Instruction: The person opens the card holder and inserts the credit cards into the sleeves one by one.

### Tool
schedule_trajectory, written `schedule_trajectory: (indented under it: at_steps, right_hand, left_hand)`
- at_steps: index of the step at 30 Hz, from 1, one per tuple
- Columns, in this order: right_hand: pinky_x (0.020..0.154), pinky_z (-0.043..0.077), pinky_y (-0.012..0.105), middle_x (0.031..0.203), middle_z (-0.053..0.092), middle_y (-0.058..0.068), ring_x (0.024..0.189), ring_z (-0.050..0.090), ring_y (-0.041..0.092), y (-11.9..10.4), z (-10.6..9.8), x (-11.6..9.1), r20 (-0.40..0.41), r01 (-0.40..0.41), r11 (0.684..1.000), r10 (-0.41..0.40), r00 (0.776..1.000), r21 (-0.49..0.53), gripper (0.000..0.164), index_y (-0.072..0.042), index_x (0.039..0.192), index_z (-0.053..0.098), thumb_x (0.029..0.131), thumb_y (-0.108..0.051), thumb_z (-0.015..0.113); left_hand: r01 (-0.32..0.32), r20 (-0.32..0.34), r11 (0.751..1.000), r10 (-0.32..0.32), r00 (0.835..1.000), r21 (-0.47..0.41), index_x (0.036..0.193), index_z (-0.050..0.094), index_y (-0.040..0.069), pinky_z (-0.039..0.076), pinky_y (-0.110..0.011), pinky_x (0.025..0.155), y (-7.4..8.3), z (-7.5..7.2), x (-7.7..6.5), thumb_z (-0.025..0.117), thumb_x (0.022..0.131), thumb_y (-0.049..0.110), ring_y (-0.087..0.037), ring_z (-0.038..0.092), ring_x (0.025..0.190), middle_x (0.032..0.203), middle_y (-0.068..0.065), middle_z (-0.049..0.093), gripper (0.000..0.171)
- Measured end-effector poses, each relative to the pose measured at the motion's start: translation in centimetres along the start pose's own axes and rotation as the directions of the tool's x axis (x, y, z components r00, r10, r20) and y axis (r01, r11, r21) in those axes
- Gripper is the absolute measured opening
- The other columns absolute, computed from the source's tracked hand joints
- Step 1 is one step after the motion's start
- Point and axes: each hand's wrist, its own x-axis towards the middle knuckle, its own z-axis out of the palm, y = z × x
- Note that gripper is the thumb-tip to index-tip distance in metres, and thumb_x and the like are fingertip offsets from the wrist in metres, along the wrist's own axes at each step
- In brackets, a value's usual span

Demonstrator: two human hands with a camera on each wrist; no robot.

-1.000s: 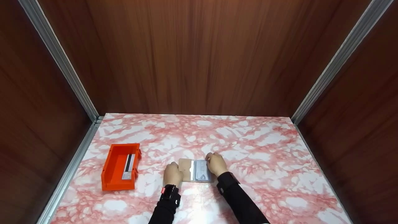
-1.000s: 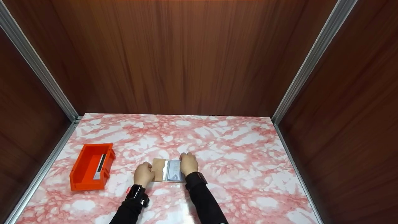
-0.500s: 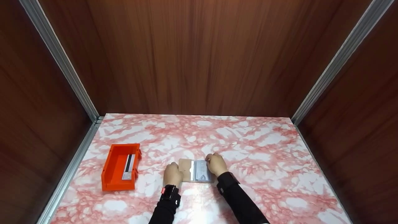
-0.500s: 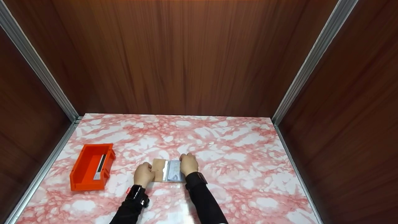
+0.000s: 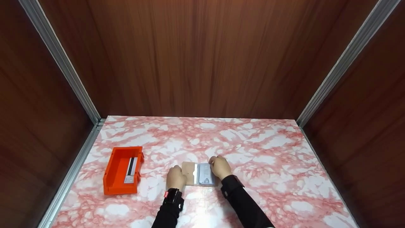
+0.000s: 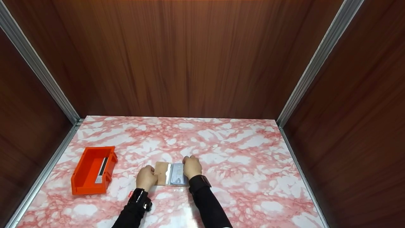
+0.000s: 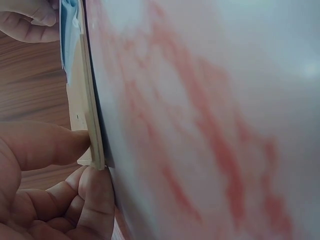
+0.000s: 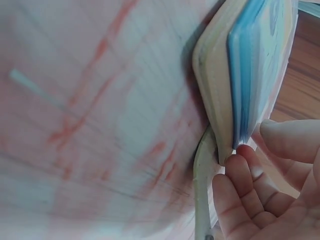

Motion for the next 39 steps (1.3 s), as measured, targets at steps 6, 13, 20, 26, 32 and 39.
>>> schedule_trajectory:
  at_steps: [6, 13, 20, 26, 32, 39]
  right_hand:
    - [0.071, 0.050, 0.042, 0.080, 0.056, 0.007, 0.077, 0.060, 0.031, 0.1, 0.0, 0.0, 0.001, -0.002, 1.000, 0.002, 1.000, 0.004, 0.007, -0.005, 0.090, 0.069, 0.084, -0.003, 0.072]
    - [0.076, 0.051, 0.045, 0.083, 0.058, 0.009, 0.081, 0.061, 0.035, 0.2, 0.2, 0.1, -0.046, 0.034, 0.999, -0.034, 0.998, -0.014, 0.006, -0.004, 0.086, 0.070, 0.082, -0.001, 0.072]
    - [0.077, 0.051, 0.045, 0.081, 0.060, 0.008, 0.081, 0.062, 0.036, 0.2, 0.2, 0.3, -0.073, 0.049, 0.999, -0.050, 0.996, -0.020, 0.005, -0.005, 0.082, 0.070, 0.083, 0.000, 0.069]
    - [0.080, 0.051, 0.044, 0.082, 0.065, 0.011, 0.084, 0.064, 0.035, 0.0, -0.1, 0.4, -0.074, 0.077, 0.997, -0.077, 0.994, -0.013, 0.006, -0.003, 0.085, 0.071, 0.084, 0.001, 0.069]
    - [0.079, 0.052, 0.043, 0.083, 0.066, 0.011, 0.083, 0.065, 0.033, -0.2, -0.4, 0.3, -0.065, 0.078, 0.997, -0.079, 0.995, -0.023, 0.005, -0.003, 0.085, 0.072, 0.085, 0.001, 0.069]
    - [0.076, 0.053, 0.043, 0.083, 0.066, 0.010, 0.081, 0.066, 0.032, -0.4, -0.8, 0.2, -0.074, 0.055, 0.998, -0.056, 0.996, -0.007, 0.005, -0.004, 0.085, 0.072, 0.086, -0.001, 0.069]
  left_hand:
    - [-0.008, -0.006, 1.000, 0.008, 1.000, 0.003, 0.074, 0.059, -0.001, 0.049, -0.052, 0.067, 0.0, 0.0, 0.0, 0.064, 0.071, -0.006, -0.039, 0.061, 0.071, 0.072, -0.016, 0.058, 0.008]
    - [0.010, 0.011, 1.000, -0.010, 1.000, -0.005, 0.077, 0.060, -0.002, 0.050, -0.051, 0.070, 0.2, -0.1, -0.1, 0.064, 0.073, -0.006, -0.039, 0.062, 0.074, 0.075, -0.017, 0.060, 0.006]
    - [0.006, 0.014, 1.000, -0.006, 1.000, -0.006, 0.077, 0.061, -0.002, 0.049, -0.051, 0.071, 0.1, -0.1, 0.0, 0.063, 0.074, -0.006, -0.039, 0.062, 0.074, 0.076, -0.016, 0.060, 0.006]
    - [0.006, 0.019, 1.000, -0.006, 1.000, 0.003, 0.080, 0.062, -0.003, 0.049, -0.050, 0.072, -0.1, 0.0, 0.1, 0.063, 0.072, -0.006, -0.038, 0.062, 0.076, 0.078, -0.017, 0.060, 0.008]
    - [0.012, 0.025, 1.000, -0.012, 1.000, 0.002, 0.083, 0.063, -0.004, 0.050, -0.049, 0.074, -0.2, 0.1, 0.1, 0.065, 0.071, -0.005, -0.038, 0.062, 0.077, 0.079, -0.017, 0.061, 0.012]
    - [0.002, 0.019, 1.000, -0.002, 1.000, 0.002, 0.081, 0.062, -0.004, 0.049, -0.050, 0.073, -0.1, 0.0, 0.1, 0.065, 0.072, -0.005, -0.039, 0.062, 0.076, 0.077, -0.017, 0.061, 0.010]
